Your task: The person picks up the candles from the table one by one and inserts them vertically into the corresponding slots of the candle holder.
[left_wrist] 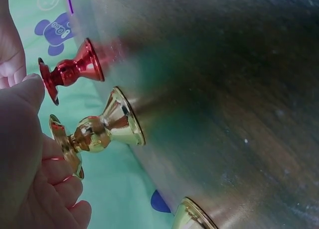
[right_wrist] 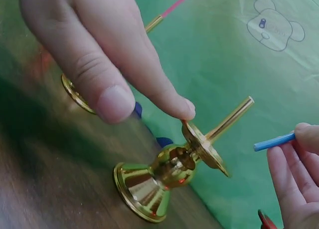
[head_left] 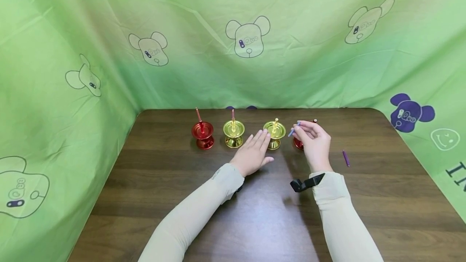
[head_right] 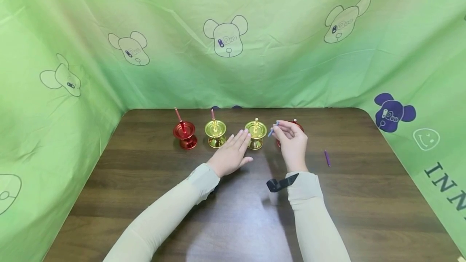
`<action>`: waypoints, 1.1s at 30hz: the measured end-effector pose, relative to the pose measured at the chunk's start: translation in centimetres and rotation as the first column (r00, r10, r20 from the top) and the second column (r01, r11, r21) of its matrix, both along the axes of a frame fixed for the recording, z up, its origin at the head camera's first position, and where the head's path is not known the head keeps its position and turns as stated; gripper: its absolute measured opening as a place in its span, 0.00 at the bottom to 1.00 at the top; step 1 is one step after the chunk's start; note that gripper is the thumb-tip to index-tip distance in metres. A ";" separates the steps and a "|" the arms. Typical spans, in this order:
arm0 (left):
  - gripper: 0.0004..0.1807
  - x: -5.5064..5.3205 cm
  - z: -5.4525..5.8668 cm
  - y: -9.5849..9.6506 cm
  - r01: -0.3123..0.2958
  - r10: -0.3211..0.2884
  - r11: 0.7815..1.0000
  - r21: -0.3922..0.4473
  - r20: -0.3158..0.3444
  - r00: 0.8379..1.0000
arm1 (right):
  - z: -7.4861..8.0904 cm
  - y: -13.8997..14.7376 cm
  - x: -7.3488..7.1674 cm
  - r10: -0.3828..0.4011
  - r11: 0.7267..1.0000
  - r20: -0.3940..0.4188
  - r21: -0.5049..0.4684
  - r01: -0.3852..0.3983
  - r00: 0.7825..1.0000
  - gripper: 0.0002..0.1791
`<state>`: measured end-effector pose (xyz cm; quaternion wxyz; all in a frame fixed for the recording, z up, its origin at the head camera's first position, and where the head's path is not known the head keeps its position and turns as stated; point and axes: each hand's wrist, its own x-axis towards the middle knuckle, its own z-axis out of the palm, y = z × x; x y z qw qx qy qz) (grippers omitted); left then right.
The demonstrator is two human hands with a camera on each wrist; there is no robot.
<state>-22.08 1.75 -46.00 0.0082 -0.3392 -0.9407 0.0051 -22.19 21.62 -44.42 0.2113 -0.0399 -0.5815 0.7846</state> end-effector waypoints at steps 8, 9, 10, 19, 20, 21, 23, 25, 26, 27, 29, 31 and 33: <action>0.42 -0.2 0.0 0.0 0.002 -0.002 1.000 0.007 0.006 1.000 | 0.1 -0.6 -1.1 0.020 0.998 -0.010 -0.052 -0.020 1.000 0.17; 0.42 -0.2 -0.1 0.0 0.004 -0.004 1.000 0.006 0.004 1.000 | 0.1 -0.7 -1.2 0.028 0.997 -0.018 -0.066 -0.029 0.999 0.18; 0.42 -0.2 -0.1 0.0 0.005 -0.005 1.000 0.007 0.004 1.000 | 0.2 -0.7 -1.3 0.032 0.997 -0.025 -0.075 -0.034 0.999 0.18; 0.42 -0.1 -0.1 0.0 0.010 -0.010 1.000 0.003 -0.006 1.000 | 0.5 -0.9 -2.4 0.062 0.977 -0.095 -0.199 -0.080 0.994 0.12; 0.42 -0.1 0.0 0.0 0.012 -0.012 1.000 0.003 -0.011 1.000 | 0.6 -0.9 -2.5 0.064 0.974 -0.100 -0.211 -0.083 0.993 0.12; 0.42 -0.1 0.0 0.0 0.012 -0.012 1.000 0.004 -0.015 1.000 | 0.6 -0.9 -2.6 0.063 0.973 -0.103 -0.214 -0.084 0.993 0.13; 0.42 0.0 0.0 -0.1 0.014 -0.014 1.000 0.009 -0.019 1.000 | 0.8 -1.1 -2.7 0.062 0.971 -0.108 -0.222 -0.085 0.992 0.13; 0.42 -0.1 -0.1 -0.1 0.013 -0.013 1.000 0.011 -0.021 1.000 | 1.0 -1.2 -2.8 0.063 0.970 -0.114 -0.229 -0.088 0.991 0.12; 0.42 -0.1 -0.1 -0.1 0.012 -0.012 1.000 0.008 -0.025 1.000 | 1.1 -1.3 -2.9 0.065 0.968 -0.117 -0.235 -0.092 0.991 0.12; 0.42 -0.1 -0.1 -0.1 0.012 -0.012 1.000 0.007 -0.027 1.000 | 1.2 -1.3 -3.0 0.065 0.967 -0.120 -0.237 -0.092 0.991 0.11; 0.42 -0.1 -0.2 -0.1 0.011 -0.010 1.000 0.008 -0.032 0.999 | 1.3 -1.5 -3.2 0.066 0.965 -0.123 -0.245 -0.095 0.990 0.11; 0.42 -0.1 -0.2 -0.1 0.010 -0.010 1.000 0.005 -0.038 0.999 | 1.5 -1.6 -3.3 0.067 0.962 -0.125 -0.254 -0.098 0.990 0.11; 0.42 -0.1 -0.2 -0.1 0.011 -0.011 1.000 0.006 -0.039 0.999 | 1.6 -1.7 -3.5 0.070 0.963 -0.126 -0.249 -0.100 0.990 0.11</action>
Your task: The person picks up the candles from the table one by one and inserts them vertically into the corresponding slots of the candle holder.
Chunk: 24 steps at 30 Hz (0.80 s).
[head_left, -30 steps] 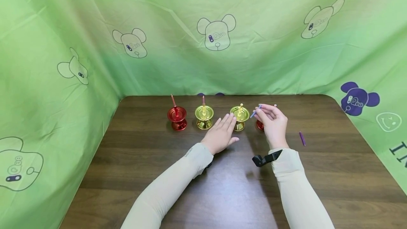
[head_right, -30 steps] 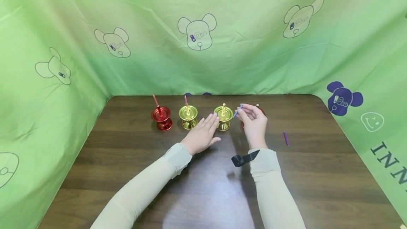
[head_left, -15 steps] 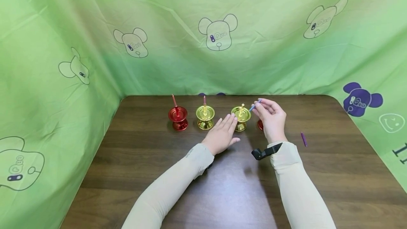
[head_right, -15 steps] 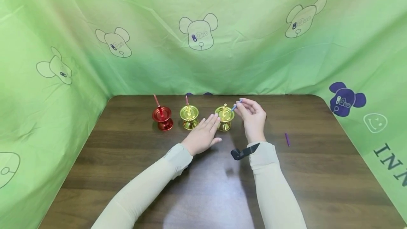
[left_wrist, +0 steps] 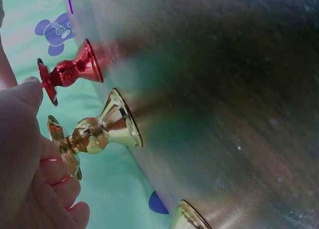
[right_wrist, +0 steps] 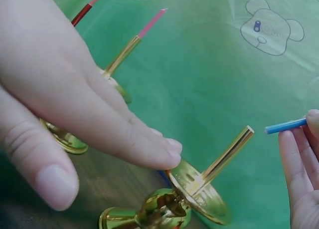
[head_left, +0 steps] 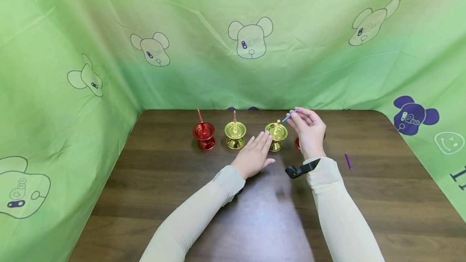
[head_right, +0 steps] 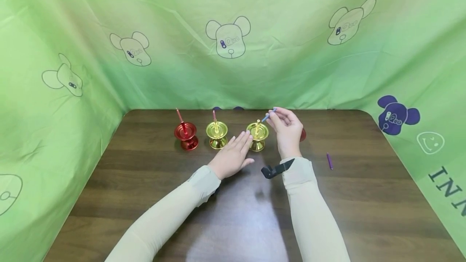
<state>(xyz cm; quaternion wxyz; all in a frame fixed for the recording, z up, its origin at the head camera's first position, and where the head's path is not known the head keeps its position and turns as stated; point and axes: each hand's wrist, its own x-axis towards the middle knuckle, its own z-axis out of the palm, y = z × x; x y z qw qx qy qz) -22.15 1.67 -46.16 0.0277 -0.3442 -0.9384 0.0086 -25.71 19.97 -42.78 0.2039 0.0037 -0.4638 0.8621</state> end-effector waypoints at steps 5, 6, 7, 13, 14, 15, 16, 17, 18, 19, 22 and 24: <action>0.41 0.0 0.2 -0.1 0.002 -0.002 1.000 0.015 0.010 1.000 | 0.3 -0.2 -0.4 0.019 0.999 0.006 0.030 -0.019 1.000 0.15; 0.41 0.0 0.2 -0.1 0.002 -0.003 1.000 0.018 0.011 1.000 | 0.3 -0.2 -0.4 0.020 0.999 0.009 0.040 -0.020 1.000 0.15; 0.41 0.0 0.2 -0.1 0.004 -0.004 1.000 0.019 0.010 1.000 | 0.3 -0.2 -0.5 0.021 0.999 0.011 0.047 -0.022 1.000 0.14; 0.41 -0.2 0.0 0.0 0.006 -0.006 1.000 0.020 -0.007 1.000 | 0.2 -0.4 -0.5 0.026 0.997 0.012 0.076 -0.027 1.000 0.12; 0.41 -0.2 -0.1 0.0 0.008 -0.008 1.000 0.019 -0.008 1.000 | 0.2 -0.4 -0.5 0.023 0.997 0.011 0.077 -0.024 1.000 0.12; 0.41 -0.2 -0.1 0.0 0.010 -0.010 1.000 0.018 -0.008 1.000 | 0.2 -0.4 -0.6 0.019 0.997 0.010 0.075 -0.019 1.000 0.12; 0.41 -0.2 -0.1 0.0 0.013 -0.013 1.000 0.018 -0.007 1.000 | 0.2 -0.4 -0.6 0.013 0.997 0.008 0.075 -0.013 1.000 0.12; 0.41 -0.2 -0.1 0.1 0.015 -0.015 1.000 0.019 -0.004 1.000 | 0.2 -0.4 -0.6 0.007 0.997 0.009 0.077 -0.008 1.000 0.12; 0.41 -0.2 -0.1 0.1 0.016 -0.016 1.000 0.020 -0.002 1.000 | 0.2 -0.4 -0.6 0.005 0.997 0.009 0.077 -0.006 1.000 0.12; 0.41 -0.2 -0.1 0.1 0.016 -0.016 1.000 0.020 0.002 1.000 | 0.2 -0.4 -0.6 0.007 0.997 0.012 0.076 -0.008 1.000 0.12; 0.41 -0.2 0.0 0.0 0.008 -0.008 1.000 0.023 0.009 1.000 | 0.2 -0.5 -0.7 0.030 0.995 0.019 0.092 -0.032 0.999 0.15; 0.41 -0.2 0.0 0.0 0.003 -0.004 1.000 0.024 0.010 1.000 | 0.3 -0.5 -0.7 0.038 0.993 0.021 0.110 -0.040 0.999 0.16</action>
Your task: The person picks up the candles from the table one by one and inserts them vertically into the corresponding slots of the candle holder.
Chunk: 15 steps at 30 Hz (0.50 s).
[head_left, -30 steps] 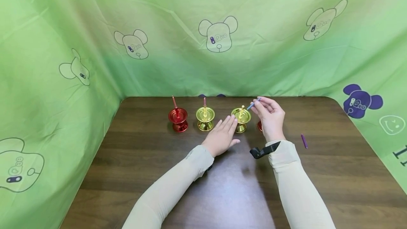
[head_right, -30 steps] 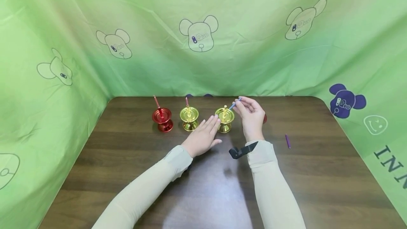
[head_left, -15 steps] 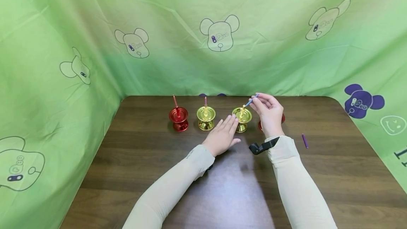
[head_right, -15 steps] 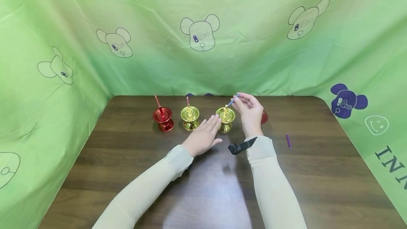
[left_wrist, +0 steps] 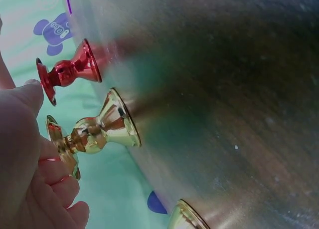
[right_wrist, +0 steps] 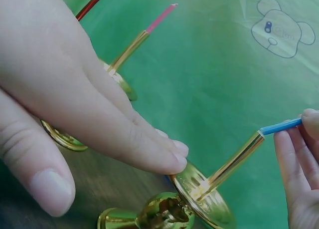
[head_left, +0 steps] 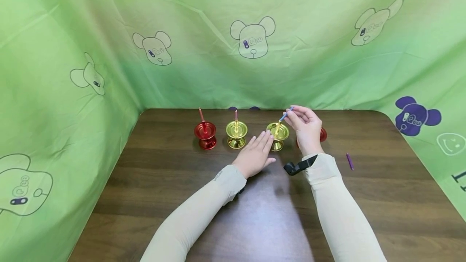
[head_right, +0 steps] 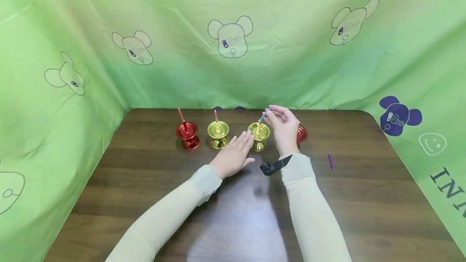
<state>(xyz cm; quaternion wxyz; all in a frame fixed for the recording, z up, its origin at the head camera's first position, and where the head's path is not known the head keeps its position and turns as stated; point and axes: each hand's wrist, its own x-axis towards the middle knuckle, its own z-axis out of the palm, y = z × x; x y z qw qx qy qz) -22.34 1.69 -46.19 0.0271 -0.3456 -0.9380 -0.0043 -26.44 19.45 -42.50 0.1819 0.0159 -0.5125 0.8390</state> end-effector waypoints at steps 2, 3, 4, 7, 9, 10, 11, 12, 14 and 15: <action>0.41 0.0 0.0 0.0 -0.001 0.001 1.000 0.003 0.003 1.000 | 0.1 0.0 0.0 -0.003 1.000 -0.005 0.031 0.004 1.000 0.17; 0.41 0.0 0.0 0.0 -0.001 0.001 1.000 0.001 0.003 1.000 | 0.1 0.0 -0.1 -0.008 0.999 -0.010 0.047 0.008 1.000 0.17; 0.41 0.0 0.0 0.0 0.000 0.000 1.000 -0.002 0.003 1.000 | 0.1 0.0 -0.1 -0.015 0.997 -0.015 0.075 0.017 1.000 0.18; 0.41 0.0 0.1 0.0 -0.002 0.002 1.000 -0.005 0.007 1.000 | 0.3 0.1 -0.3 -0.022 0.985 -0.039 0.170 0.028 0.999 0.14; 0.41 0.0 0.0 0.0 -0.002 0.002 1.000 -0.006 0.009 1.000 | 0.4 0.2 -0.4 -0.023 0.969 -0.056 0.243 0.036 0.998 0.12; 0.41 0.0 0.0 0.0 -0.002 0.002 1.000 -0.004 0.009 1.000 | 0.4 0.2 -0.4 -0.023 0.959 -0.062 0.280 0.040 0.998 0.10; 0.41 0.0 0.0 0.0 -0.003 0.003 1.000 -0.004 0.011 1.000 | 0.5 0.2 -0.4 -0.023 0.950 -0.068 0.308 0.043 0.997 0.09; 0.41 0.0 0.0 -0.1 -0.003 0.003 1.000 -0.004 0.010 1.000 | 0.5 0.2 -0.5 -0.023 0.939 -0.076 0.340 0.048 0.997 0.10; 0.41 -0.1 0.0 -0.1 -0.002 0.002 1.000 0.000 0.013 1.000 | 0.6 0.2 -0.4 -0.019 0.921 -0.083 0.386 0.050 0.996 0.10; 0.41 -0.1 -0.1 -0.1 -0.002 0.002 1.000 0.003 0.014 1.000 | 0.7 0.2 -0.3 -0.019 0.911 -0.086 0.410 0.053 0.996 0.10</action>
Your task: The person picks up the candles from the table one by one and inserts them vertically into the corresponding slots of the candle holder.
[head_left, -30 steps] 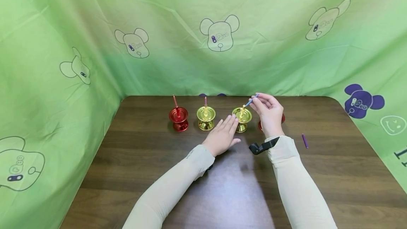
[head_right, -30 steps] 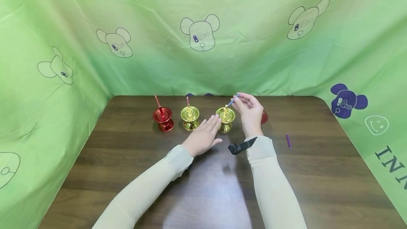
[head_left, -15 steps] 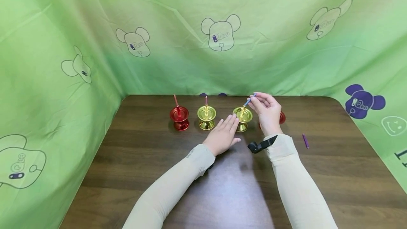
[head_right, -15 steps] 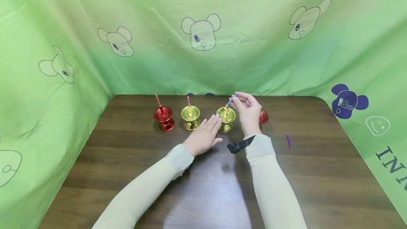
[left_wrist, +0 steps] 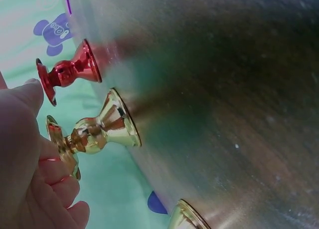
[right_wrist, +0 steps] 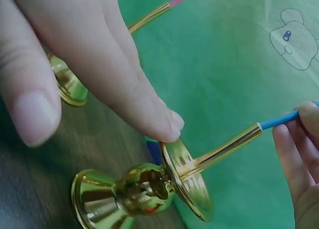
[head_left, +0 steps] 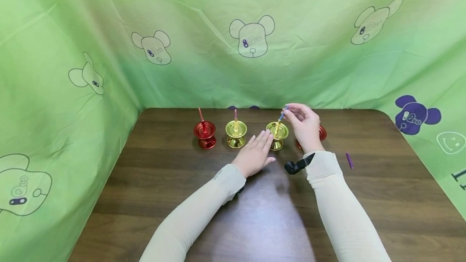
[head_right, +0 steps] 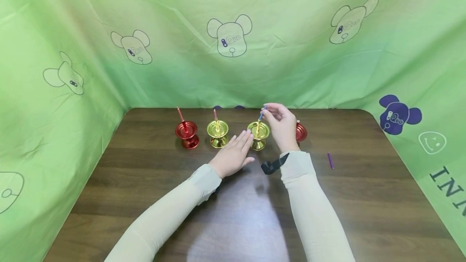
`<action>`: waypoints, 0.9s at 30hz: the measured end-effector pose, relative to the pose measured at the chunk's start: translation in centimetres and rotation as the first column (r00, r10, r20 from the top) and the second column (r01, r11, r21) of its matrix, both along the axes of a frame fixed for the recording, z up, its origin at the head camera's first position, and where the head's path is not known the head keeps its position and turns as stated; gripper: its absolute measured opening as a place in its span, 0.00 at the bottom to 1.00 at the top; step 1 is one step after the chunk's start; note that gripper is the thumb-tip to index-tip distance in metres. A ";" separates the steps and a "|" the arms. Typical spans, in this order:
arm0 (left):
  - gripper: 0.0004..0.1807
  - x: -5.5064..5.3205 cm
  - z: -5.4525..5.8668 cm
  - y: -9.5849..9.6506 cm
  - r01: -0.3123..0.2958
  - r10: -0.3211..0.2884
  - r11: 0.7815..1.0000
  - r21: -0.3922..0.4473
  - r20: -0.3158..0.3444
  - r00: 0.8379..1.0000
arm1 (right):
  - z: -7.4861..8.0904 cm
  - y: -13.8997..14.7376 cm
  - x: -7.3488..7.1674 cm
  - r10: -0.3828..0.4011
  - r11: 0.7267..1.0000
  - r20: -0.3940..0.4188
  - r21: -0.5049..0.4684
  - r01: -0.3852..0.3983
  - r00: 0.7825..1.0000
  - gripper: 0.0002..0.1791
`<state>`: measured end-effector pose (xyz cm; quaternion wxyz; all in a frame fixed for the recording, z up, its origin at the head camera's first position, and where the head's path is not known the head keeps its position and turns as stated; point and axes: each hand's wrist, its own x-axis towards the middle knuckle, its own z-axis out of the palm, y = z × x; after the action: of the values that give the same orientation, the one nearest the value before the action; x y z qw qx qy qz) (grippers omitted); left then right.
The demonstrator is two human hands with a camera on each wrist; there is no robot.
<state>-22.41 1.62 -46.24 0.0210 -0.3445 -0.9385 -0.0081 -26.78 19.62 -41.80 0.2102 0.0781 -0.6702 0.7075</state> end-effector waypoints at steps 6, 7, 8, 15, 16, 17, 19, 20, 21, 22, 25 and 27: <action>0.41 0.0 0.0 0.1 -0.002 0.002 1.000 0.003 0.021 1.000 | 0.2 0.2 0.2 -0.031 0.963 -0.009 0.267 0.032 0.999 0.13; 0.42 0.0 0.1 0.0 -0.003 0.003 1.000 -0.002 0.019 1.000 | 0.2 0.2 0.2 -0.035 0.952 -0.009 0.304 0.036 0.999 0.13; 0.42 0.0 0.1 0.1 -0.003 0.003 1.000 -0.008 0.016 1.000 | 0.1 0.3 0.2 -0.039 0.943 -0.009 0.331 0.040 0.999 0.13; 0.42 0.1 0.2 0.1 -0.005 0.005 1.000 -0.011 0.022 1.000 | -0.1 0.3 0.2 -0.050 0.941 0.000 0.336 0.047 0.999 0.13; 0.42 0.1 0.2 0.1 -0.005 0.006 1.000 -0.012 0.023 1.000 | -0.1 0.3 0.3 -0.051 0.940 -0.002 0.339 0.049 0.999 0.13; 0.42 0.1 0.2 0.1 -0.006 0.006 1.000 -0.011 0.023 1.000 | -0.1 0.2 0.3 -0.051 0.939 -0.005 0.339 0.050 0.999 0.13; 0.42 0.1 0.2 0.1 -0.007 0.007 1.000 -0.008 0.024 1.000 | 0.0 0.1 0.5 -0.051 0.938 -0.010 0.343 0.051 0.999 0.13; 0.42 0.1 0.2 0.1 -0.007 0.007 1.000 -0.004 0.022 1.000 | 0.0 0.1 0.5 -0.052 0.937 -0.012 0.345 0.053 0.999 0.13; 0.41 0.1 0.2 0.0 -0.007 0.007 1.000 0.000 0.022 1.000 | 0.0 0.0 0.6 -0.053 0.937 -0.012 0.345 0.054 0.998 0.13; 0.41 0.1 0.2 0.0 -0.006 0.006 1.000 0.001 0.021 1.000 | 0.0 0.0 0.6 -0.054 0.937 -0.012 0.344 0.055 0.998 0.13; 0.41 0.2 0.3 0.0 -0.004 0.003 1.000 0.008 0.020 1.000 | -0.1 0.0 0.8 -0.050 0.942 -0.009 0.331 0.050 0.999 0.13; 0.41 0.2 0.3 0.0 -0.002 0.001 1.000 0.010 0.019 1.000 | -0.1 0.0 0.8 -0.045 0.946 -0.005 0.322 0.044 0.999 0.13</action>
<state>-22.18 1.67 -45.93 0.0136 -0.3436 -0.9389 -0.0162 -25.94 19.66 -41.92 0.2097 0.0956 -0.7786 0.5837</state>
